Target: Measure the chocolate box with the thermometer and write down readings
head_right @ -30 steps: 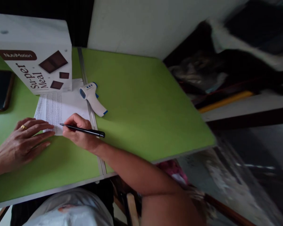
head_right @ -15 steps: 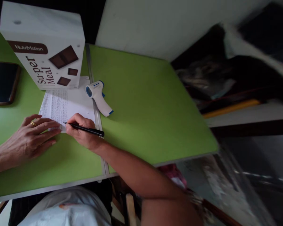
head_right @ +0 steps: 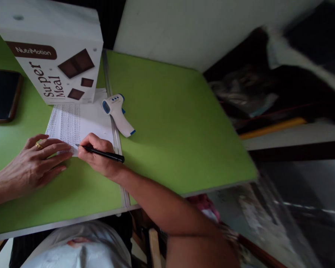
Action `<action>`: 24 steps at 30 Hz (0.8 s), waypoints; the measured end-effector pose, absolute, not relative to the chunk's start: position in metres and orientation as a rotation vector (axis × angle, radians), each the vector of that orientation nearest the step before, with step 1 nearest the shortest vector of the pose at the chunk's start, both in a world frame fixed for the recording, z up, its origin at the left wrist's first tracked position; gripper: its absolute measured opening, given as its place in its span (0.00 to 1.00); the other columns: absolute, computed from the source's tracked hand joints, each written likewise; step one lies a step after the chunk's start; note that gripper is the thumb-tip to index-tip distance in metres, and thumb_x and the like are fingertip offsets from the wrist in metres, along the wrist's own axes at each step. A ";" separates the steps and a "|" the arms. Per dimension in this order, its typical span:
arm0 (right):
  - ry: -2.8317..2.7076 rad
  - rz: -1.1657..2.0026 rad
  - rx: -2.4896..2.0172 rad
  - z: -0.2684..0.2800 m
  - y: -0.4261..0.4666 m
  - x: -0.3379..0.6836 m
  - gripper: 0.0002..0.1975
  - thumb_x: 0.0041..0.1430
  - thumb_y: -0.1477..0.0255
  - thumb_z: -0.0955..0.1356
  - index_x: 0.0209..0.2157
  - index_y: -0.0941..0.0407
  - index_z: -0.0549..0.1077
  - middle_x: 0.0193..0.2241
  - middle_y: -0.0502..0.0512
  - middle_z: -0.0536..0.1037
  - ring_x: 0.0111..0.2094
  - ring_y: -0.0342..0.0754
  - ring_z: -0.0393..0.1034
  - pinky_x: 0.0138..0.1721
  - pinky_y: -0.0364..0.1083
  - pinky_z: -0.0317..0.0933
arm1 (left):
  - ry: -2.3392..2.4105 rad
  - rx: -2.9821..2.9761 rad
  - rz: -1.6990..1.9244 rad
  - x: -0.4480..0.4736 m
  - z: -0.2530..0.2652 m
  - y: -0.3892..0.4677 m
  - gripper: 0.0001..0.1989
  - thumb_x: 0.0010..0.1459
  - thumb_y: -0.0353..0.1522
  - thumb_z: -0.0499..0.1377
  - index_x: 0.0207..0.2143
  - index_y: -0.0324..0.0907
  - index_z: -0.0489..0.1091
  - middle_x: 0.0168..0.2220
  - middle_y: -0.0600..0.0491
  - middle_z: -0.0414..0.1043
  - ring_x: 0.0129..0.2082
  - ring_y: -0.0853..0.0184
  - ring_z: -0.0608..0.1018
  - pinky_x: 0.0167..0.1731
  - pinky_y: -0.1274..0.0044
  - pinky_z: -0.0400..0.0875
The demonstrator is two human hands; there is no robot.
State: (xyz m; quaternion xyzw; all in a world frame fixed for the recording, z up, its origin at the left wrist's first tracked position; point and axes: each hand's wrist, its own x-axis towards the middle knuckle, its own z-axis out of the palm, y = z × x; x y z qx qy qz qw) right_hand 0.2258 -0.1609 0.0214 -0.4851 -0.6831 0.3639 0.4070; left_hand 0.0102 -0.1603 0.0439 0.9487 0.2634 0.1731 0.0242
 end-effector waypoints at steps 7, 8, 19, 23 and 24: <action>-1.698 0.905 -1.201 0.021 -0.160 0.226 0.06 0.55 0.69 0.67 0.27 0.55 0.67 0.20 0.44 0.68 0.21 0.38 0.60 0.24 0.39 0.56 | 0.826 2.944 0.518 0.009 0.044 -0.161 0.14 0.70 0.32 0.49 0.47 0.37 0.72 0.49 0.46 0.74 0.49 0.54 0.74 0.51 0.59 0.61; -1.687 0.894 -1.200 0.021 -0.160 0.226 0.06 0.55 0.69 0.67 0.27 0.55 0.67 0.20 0.44 0.68 0.21 0.38 0.59 0.23 0.39 0.56 | 0.826 2.945 0.515 0.009 0.044 -0.161 0.14 0.70 0.32 0.49 0.47 0.37 0.72 0.49 0.46 0.74 0.49 0.54 0.74 0.51 0.59 0.61; -1.710 0.916 -1.207 0.021 -0.160 0.227 0.06 0.54 0.69 0.67 0.26 0.55 0.66 0.20 0.44 0.67 0.21 0.38 0.60 0.24 0.40 0.56 | 0.831 2.952 0.513 0.009 0.045 -0.160 0.14 0.69 0.32 0.49 0.47 0.37 0.72 0.49 0.45 0.74 0.49 0.54 0.74 0.52 0.60 0.61; -1.707 0.893 -1.200 0.021 -0.159 0.227 0.06 0.54 0.69 0.67 0.26 0.55 0.66 0.20 0.44 0.67 0.21 0.38 0.59 0.24 0.40 0.56 | 0.823 2.955 0.531 0.009 0.045 -0.160 0.14 0.70 0.32 0.49 0.47 0.37 0.73 0.48 0.45 0.75 0.49 0.54 0.74 0.52 0.60 0.61; -1.702 0.890 -1.197 0.021 -0.159 0.226 0.06 0.54 0.69 0.67 0.26 0.55 0.66 0.20 0.44 0.67 0.21 0.38 0.58 0.23 0.40 0.56 | 0.821 2.955 0.535 0.009 0.045 -0.160 0.14 0.70 0.32 0.49 0.47 0.37 0.73 0.48 0.46 0.75 0.48 0.54 0.74 0.52 0.60 0.61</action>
